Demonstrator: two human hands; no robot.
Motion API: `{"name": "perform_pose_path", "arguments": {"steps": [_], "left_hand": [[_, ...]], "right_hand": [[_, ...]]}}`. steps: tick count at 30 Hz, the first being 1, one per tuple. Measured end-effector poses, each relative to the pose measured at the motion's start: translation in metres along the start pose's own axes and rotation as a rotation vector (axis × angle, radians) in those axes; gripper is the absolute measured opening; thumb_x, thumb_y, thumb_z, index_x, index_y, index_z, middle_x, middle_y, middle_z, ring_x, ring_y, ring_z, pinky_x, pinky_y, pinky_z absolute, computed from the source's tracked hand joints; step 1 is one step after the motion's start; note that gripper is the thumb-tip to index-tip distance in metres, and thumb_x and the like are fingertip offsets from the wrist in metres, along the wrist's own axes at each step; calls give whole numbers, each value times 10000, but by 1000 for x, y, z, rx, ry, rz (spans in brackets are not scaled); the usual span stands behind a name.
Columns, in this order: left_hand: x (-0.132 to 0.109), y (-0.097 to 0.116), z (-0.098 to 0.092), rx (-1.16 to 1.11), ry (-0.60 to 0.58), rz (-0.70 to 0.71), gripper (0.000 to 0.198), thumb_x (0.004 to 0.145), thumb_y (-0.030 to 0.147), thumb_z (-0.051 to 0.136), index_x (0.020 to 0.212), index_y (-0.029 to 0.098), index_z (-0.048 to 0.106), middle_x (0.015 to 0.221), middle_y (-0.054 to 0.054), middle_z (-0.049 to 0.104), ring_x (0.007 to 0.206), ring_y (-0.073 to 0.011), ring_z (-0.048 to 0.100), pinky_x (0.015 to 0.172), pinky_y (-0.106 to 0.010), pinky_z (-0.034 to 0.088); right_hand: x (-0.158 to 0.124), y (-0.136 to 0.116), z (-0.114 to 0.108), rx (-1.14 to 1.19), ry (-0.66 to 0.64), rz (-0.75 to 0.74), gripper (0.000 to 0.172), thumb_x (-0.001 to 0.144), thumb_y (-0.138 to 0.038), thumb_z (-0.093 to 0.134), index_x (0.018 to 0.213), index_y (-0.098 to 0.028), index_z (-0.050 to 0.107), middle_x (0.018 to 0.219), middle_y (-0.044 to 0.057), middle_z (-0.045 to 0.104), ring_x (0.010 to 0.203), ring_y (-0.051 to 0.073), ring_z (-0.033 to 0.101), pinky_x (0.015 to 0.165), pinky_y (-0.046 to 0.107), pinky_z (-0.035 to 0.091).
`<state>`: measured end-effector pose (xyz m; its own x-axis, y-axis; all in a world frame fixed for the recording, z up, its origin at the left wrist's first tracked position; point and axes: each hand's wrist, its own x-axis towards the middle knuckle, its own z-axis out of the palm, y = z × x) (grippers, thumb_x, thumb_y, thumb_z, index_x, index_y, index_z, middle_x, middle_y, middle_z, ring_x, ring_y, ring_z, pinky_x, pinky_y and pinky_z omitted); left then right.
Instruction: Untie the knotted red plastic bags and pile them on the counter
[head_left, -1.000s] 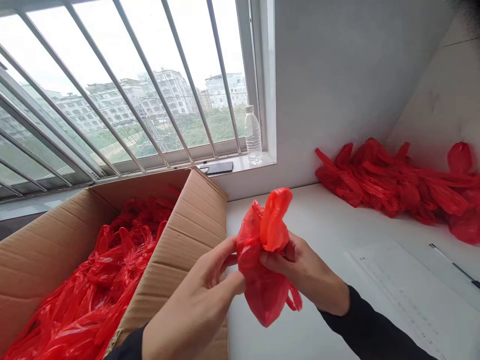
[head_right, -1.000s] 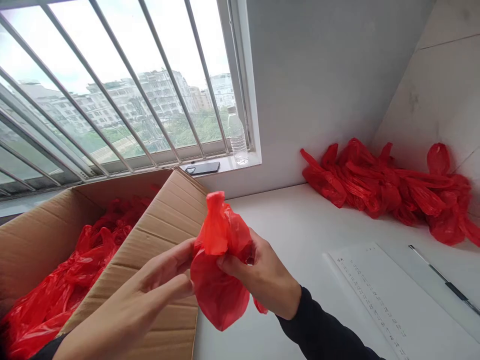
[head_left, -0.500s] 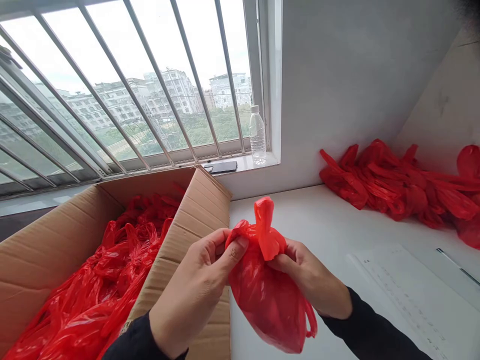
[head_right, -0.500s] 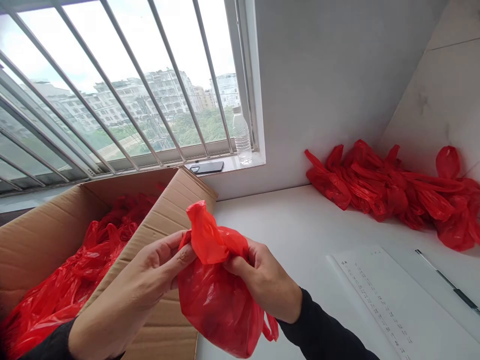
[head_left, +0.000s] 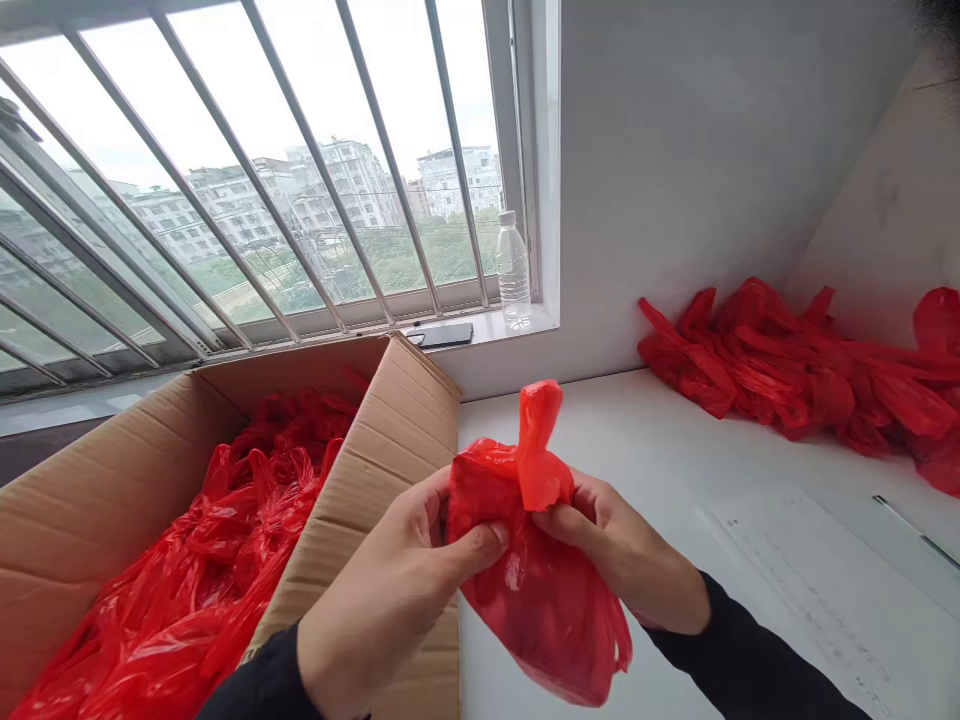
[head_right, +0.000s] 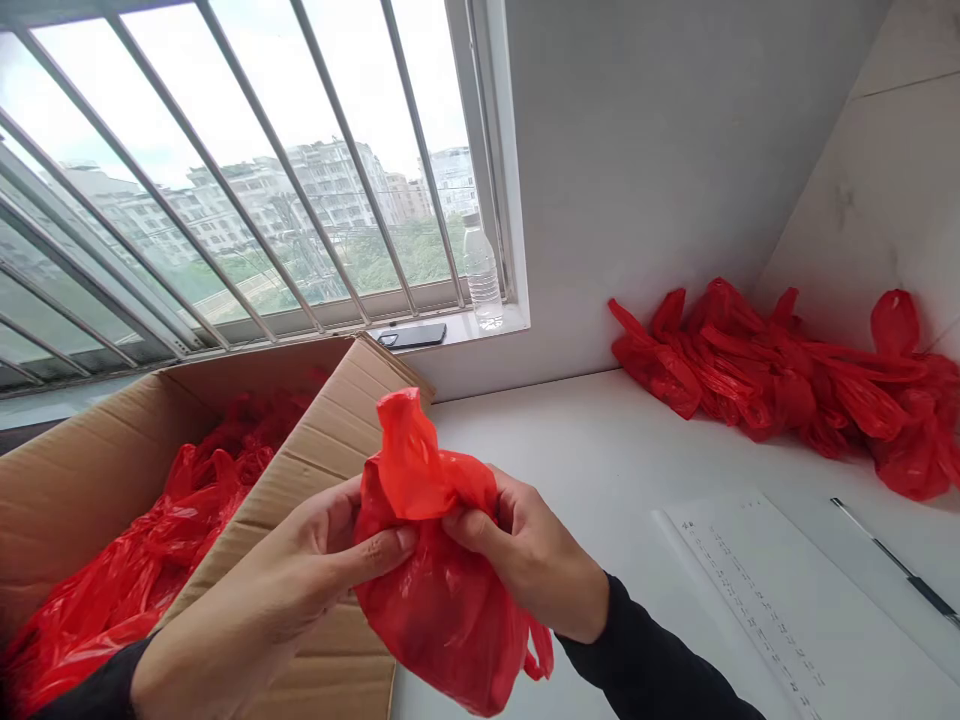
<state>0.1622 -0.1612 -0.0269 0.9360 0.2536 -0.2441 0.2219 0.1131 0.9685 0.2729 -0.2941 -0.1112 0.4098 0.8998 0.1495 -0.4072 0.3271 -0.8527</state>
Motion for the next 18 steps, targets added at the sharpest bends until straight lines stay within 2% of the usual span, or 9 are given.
{"name": "perform_pose_path", "arguments": {"steps": [3,6,9,12,15,18], "left_hand": [[0,2,0,15,100,36,400,705,291,795,1066,157,685,953,-66,701,777,-191,603,743,-289,477],[-1,3,0,28,135,33,393,735,302,771,1085,153,671,1006,-85,699,788,-199,616,757,-299,482],[-1,2,2,18,54,12,421,758,293,754,1143,171,637,1086,-98,679,855,-212,623,811,-317,487],[-1,-1,3,-4,-53,1,507,698,218,801,1165,200,604,1081,-79,672,889,-215,617,811,-313,493],[-1,-2,1,-4,9,17,445,681,201,806,1079,172,609,974,-62,680,795,-181,594,752,-287,485],[-2,-1,-2,51,77,3,401,711,242,785,1058,148,607,974,-75,681,792,-185,585,743,-294,474]], "right_hand": [[-2,-3,1,-89,-70,7,413,825,-313,728,1199,-227,577,1007,32,629,896,181,583,804,306,483],[-2,-2,2,-149,-39,8,271,809,-285,734,1044,-198,629,917,21,620,844,181,577,759,299,483],[-3,-1,2,-84,43,-11,159,841,-296,697,925,-175,637,833,7,604,766,154,566,697,269,473],[-4,-3,2,-17,73,-10,206,850,-331,696,966,-172,638,859,16,631,789,158,591,730,277,489],[-5,-8,2,-29,54,-13,252,848,-345,699,1032,-186,637,906,26,649,824,167,611,765,291,503],[-5,-13,3,-98,-17,-26,336,826,-324,720,1125,-213,612,975,31,652,904,188,613,814,316,508]]}}
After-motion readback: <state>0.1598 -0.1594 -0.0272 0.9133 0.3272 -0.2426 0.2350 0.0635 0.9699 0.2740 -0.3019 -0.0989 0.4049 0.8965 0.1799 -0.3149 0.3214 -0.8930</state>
